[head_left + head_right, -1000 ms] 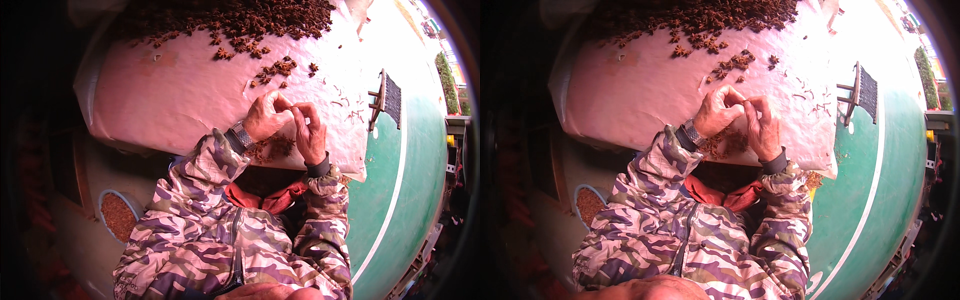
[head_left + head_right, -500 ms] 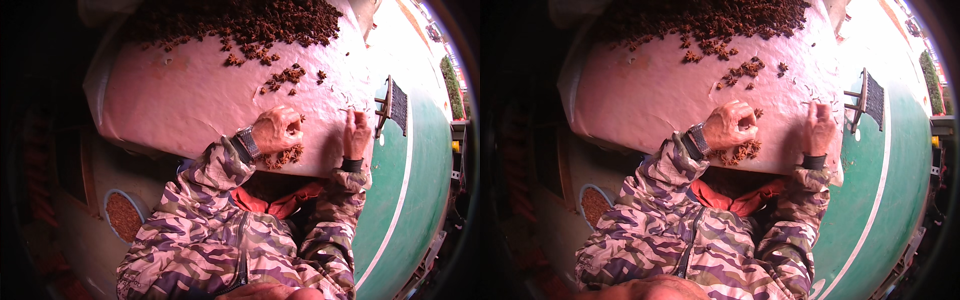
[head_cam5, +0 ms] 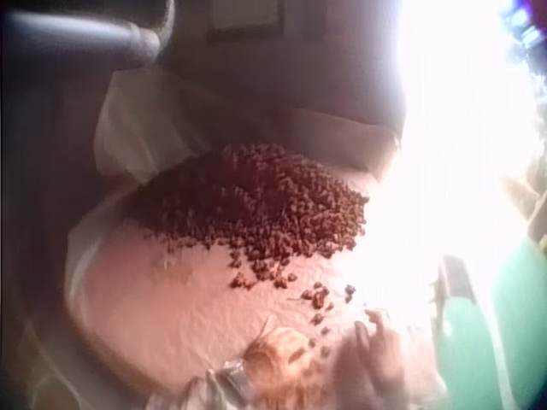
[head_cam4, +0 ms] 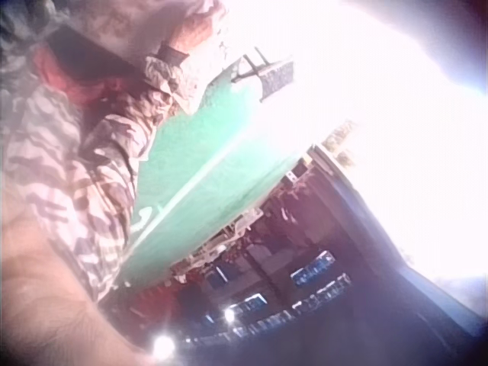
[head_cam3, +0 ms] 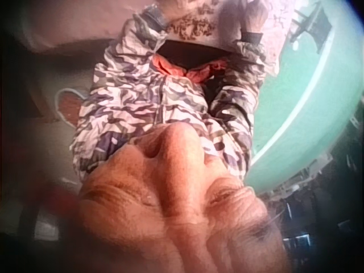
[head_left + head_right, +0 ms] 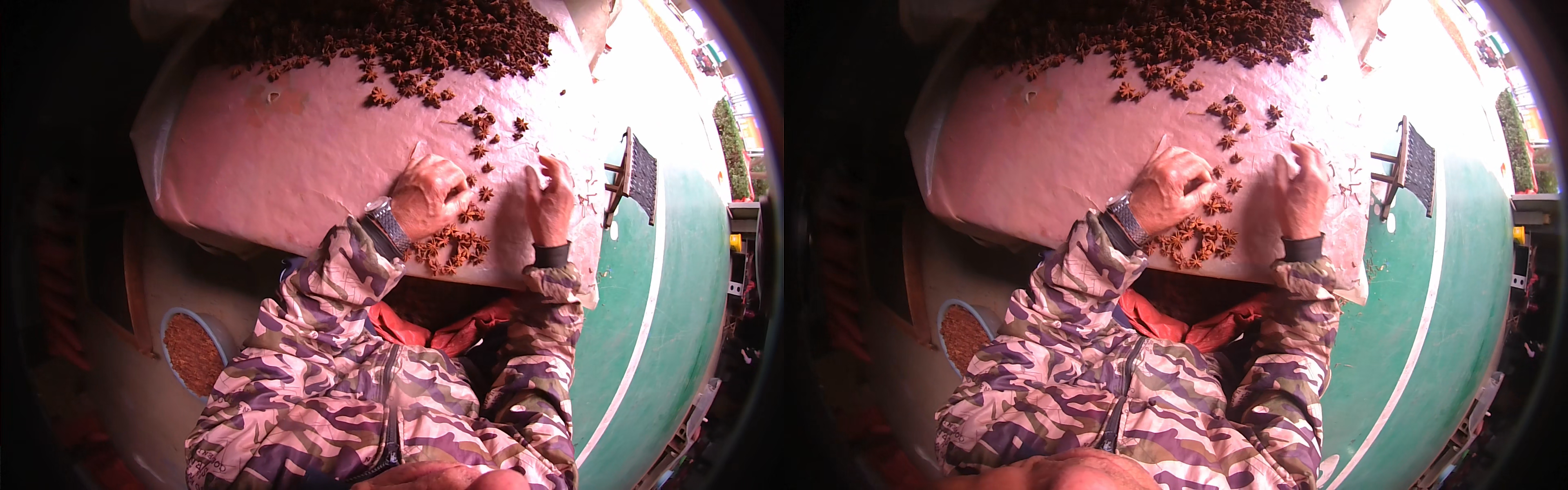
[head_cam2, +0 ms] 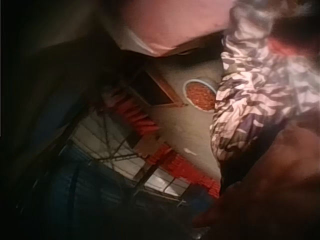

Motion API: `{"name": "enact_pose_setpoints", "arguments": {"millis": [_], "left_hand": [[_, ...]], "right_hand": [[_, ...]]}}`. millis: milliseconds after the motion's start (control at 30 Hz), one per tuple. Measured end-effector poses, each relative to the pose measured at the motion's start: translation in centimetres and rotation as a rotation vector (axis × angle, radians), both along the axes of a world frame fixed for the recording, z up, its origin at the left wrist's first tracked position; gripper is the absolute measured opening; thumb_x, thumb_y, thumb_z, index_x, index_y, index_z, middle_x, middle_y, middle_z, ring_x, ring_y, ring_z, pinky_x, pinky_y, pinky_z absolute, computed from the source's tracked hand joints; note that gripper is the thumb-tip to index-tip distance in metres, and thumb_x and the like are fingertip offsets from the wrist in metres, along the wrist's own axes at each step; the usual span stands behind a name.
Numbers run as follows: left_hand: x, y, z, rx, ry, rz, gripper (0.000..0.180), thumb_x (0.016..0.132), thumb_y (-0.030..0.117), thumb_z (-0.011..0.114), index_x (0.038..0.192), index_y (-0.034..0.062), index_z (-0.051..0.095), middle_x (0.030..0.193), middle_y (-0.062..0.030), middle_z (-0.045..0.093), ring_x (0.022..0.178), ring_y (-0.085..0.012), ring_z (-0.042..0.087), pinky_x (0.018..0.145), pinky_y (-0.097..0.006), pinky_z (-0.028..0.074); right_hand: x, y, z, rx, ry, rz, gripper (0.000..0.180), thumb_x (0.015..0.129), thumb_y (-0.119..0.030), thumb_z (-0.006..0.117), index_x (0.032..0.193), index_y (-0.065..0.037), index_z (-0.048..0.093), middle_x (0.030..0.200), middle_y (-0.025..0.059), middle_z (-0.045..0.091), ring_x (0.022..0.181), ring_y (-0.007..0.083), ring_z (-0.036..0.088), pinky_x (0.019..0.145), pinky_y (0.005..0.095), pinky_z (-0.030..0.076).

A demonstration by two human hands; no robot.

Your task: The person sits on the ground and uses both hands to pick up star anise from a large white sack, separating and moving them across the sack surface. The person occasionally shifts the sack and continues handling the spice one piece at a time.

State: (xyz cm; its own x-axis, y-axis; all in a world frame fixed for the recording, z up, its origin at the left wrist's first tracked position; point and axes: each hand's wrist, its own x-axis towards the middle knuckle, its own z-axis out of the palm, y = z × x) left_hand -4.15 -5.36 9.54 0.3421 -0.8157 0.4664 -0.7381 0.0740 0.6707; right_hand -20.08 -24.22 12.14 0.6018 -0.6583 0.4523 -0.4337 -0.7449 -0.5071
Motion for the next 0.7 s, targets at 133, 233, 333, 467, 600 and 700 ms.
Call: {"name": "enact_pose_setpoints", "arguments": {"millis": [133,233,333,467,600,700], "left_hand": [[1.4,-0.4,0.2,-0.040,0.060,0.150,0.014,0.089,0.016,0.075,0.088,0.0062,0.066,0.095,-0.0096,0.069,0.092,-0.0298,0.066,0.088,-0.044,0.051],[1.9,-0.4,0.7,-0.099,0.107,0.274,0.012,0.090,0.012,0.074,0.090,0.0049,0.065,0.095,-0.0111,0.068,0.091,-0.0315,0.065,0.084,-0.040,0.053],[2.5,-0.4,-0.3,-0.168,0.256,0.310,0.011,0.093,0.012,0.073,0.094,0.0034,0.066,0.093,-0.0105,0.068,0.086,-0.0248,0.067,0.078,-0.036,0.054],[2.7,-0.4,0.1,-0.283,0.534,0.354,0.018,0.093,0.019,0.075,0.092,0.0034,0.066,0.088,-0.0118,0.070,0.080,-0.0241,0.069,0.073,-0.036,0.055],[3.1,-0.7,0.0,-0.269,0.723,0.359,0.018,0.097,0.018,0.074,0.098,0.0006,0.069,0.084,-0.0013,0.071,0.077,-0.0063,0.063,0.072,-0.025,0.053],[3.6,-0.8,-0.1,-0.326,0.811,0.386,0.019,0.097,0.018,0.075,0.097,0.0001,0.070,0.084,-0.0004,0.071,0.077,-0.0053,0.062,0.072,-0.024,0.052]], "right_hand": [[4.8,0.2,-0.9,-0.023,0.015,0.133,0.031,0.092,-0.008,0.068,0.122,-0.006,0.067,0.123,0.0166,0.068,0.105,0.0377,0.069,0.089,0.0429,0.056],[7.3,0.0,-1.3,-0.093,0.106,0.140,0.027,0.096,-0.015,0.063,0.121,-0.006,0.066,0.121,0.0161,0.067,0.108,0.0374,0.066,0.094,0.0463,0.053],[7.0,1.5,-1.3,-0.229,0.223,0.264,0.016,0.096,-0.017,0.064,0.104,-0.006,0.070,0.112,0.0131,0.068,0.107,0.0344,0.063,0.093,0.0463,0.052],[4.3,5.2,1.1,0.041,0.299,0.373,0.014,0.094,-0.018,0.070,0.090,-0.005,0.068,0.099,0.0131,0.068,0.084,0.0338,0.069,0.075,0.0431,0.056],[7.5,4.3,1.2,-0.010,0.245,0.247,0.017,0.096,-0.022,0.070,0.104,-0.007,0.067,0.103,0.0139,0.067,0.077,0.0345,0.071,0.067,0.0432,0.057],[11.5,3.3,0.7,-0.199,0.218,0.307,0.015,0.091,-0.016,0.068,0.103,-0.007,0.072,0.108,0.0129,0.066,0.103,0.0344,0.065,0.083,0.0465,0.054]]}}
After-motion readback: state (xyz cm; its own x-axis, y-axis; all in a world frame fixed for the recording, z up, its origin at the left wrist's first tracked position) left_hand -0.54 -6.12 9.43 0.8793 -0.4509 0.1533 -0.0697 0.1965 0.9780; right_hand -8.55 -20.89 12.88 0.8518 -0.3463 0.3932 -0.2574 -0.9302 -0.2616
